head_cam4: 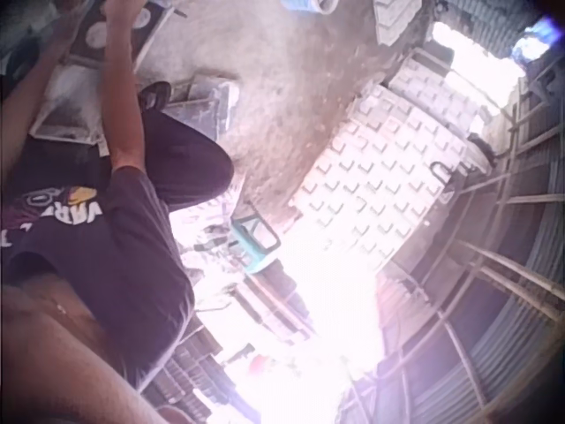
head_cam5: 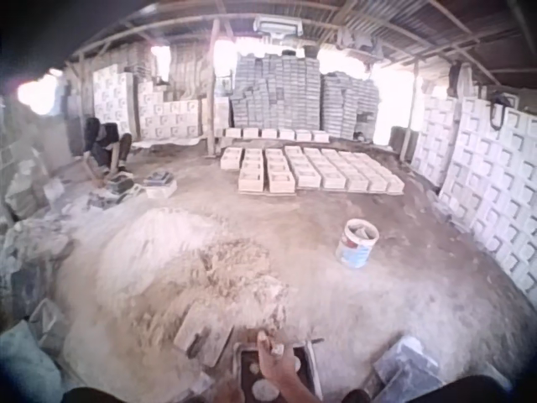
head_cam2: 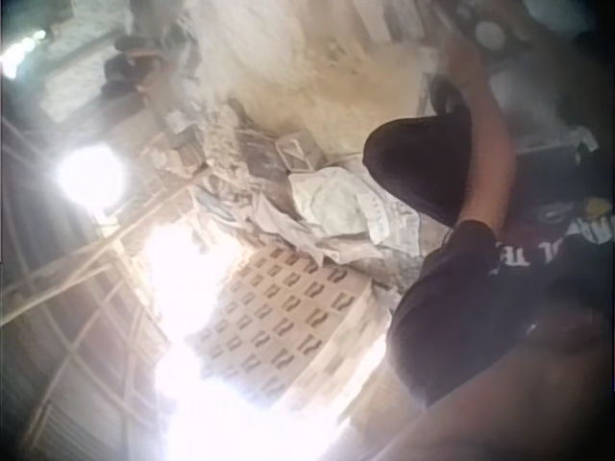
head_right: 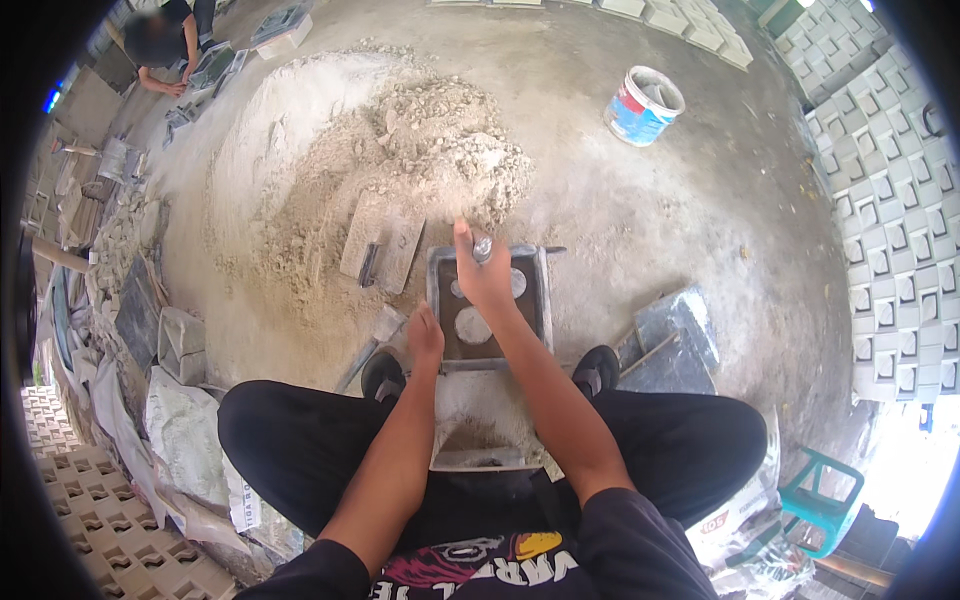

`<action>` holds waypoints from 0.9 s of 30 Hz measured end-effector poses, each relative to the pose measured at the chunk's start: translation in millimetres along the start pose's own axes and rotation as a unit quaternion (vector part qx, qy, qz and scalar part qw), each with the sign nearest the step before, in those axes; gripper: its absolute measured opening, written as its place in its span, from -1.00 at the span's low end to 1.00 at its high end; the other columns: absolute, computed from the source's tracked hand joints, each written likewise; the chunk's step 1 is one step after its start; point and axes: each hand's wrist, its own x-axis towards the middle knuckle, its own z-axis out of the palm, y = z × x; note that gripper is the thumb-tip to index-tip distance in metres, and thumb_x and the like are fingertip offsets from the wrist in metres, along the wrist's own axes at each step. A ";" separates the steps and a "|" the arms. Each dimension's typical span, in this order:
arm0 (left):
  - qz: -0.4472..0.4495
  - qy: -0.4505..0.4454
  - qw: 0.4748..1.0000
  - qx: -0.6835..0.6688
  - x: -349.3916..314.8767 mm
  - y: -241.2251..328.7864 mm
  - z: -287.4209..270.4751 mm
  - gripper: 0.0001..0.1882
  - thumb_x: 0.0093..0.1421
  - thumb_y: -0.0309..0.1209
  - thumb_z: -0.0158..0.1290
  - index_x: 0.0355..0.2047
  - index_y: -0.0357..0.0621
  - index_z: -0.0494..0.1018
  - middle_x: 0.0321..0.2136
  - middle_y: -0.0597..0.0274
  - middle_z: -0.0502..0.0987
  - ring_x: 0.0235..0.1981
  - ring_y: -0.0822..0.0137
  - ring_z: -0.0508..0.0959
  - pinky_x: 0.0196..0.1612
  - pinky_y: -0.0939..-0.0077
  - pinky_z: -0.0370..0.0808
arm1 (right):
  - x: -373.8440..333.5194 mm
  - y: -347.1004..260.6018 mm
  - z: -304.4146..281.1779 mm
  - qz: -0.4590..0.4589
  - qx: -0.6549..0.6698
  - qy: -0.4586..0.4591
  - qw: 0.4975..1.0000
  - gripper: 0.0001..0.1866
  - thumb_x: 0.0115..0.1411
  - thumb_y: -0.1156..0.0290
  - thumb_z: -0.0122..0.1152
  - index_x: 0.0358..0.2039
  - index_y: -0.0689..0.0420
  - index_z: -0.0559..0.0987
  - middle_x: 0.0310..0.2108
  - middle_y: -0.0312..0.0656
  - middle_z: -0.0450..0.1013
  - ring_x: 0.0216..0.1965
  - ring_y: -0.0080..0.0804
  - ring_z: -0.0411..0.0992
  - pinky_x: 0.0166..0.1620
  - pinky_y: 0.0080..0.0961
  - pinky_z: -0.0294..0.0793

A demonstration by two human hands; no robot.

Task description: The person manufactures concrete vent blocks by packing a cement mixture into a square metal mold with cylindrical inserts, tamping the mixture down with a metal tool, and then scraping off the excess to level the surface.

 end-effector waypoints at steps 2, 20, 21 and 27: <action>0.033 0.011 0.999 0.001 -9.0 -4.6 17.0 -0.46 0.36 -0.06 -0.37 -0.30 -0.31 0.43 -0.33 -0.27 0.50 -0.21 -0.28 0.45 -0.16 -0.08 0.34 | -7.7 25.8 -14.0 -0.014 -0.019 -0.011 1.000 -0.45 0.29 0.06 0.07 -0.73 0.17 0.30 -0.76 -0.45 0.14 -0.64 -0.67 0.04 -0.58 -0.49 0.07; 0.001 -0.072 0.997 -0.018 -15.1 0.2 -20.7 -0.69 0.19 -0.24 0.04 -0.32 -0.29 0.48 -0.42 -0.07 0.56 -0.32 -0.01 0.57 -0.22 0.19 0.44 | -34.1 -4.0 -2.6 -0.007 -0.024 0.118 0.993 -0.47 0.30 0.07 0.06 -0.66 0.23 0.33 -0.76 -0.29 0.21 -0.65 -0.56 0.13 -0.52 -0.42 0.20; 0.004 -0.064 0.998 -0.024 -14.0 -1.2 -20.9 -0.69 0.18 -0.23 0.04 -0.33 -0.30 0.49 -0.42 -0.08 0.56 -0.33 -0.01 0.57 -0.22 0.19 0.44 | -34.6 -8.3 -0.1 -0.026 -0.033 0.139 0.989 -0.46 0.29 0.06 0.07 -0.66 0.24 0.33 -0.77 -0.27 0.22 -0.66 -0.54 0.14 -0.52 -0.42 0.22; -0.037 -0.071 0.996 -0.030 1.4 -2.1 -24.6 -0.66 0.11 -0.22 0.11 -0.36 -0.33 0.55 -0.44 -0.10 0.58 -0.36 0.00 0.58 -0.23 0.21 0.44 | -34.6 3.8 -0.9 -0.024 -0.080 0.079 0.993 -0.48 0.23 0.01 0.15 -0.62 0.24 0.46 -0.75 -0.32 0.29 -0.62 -0.61 0.23 -0.51 -0.48 0.25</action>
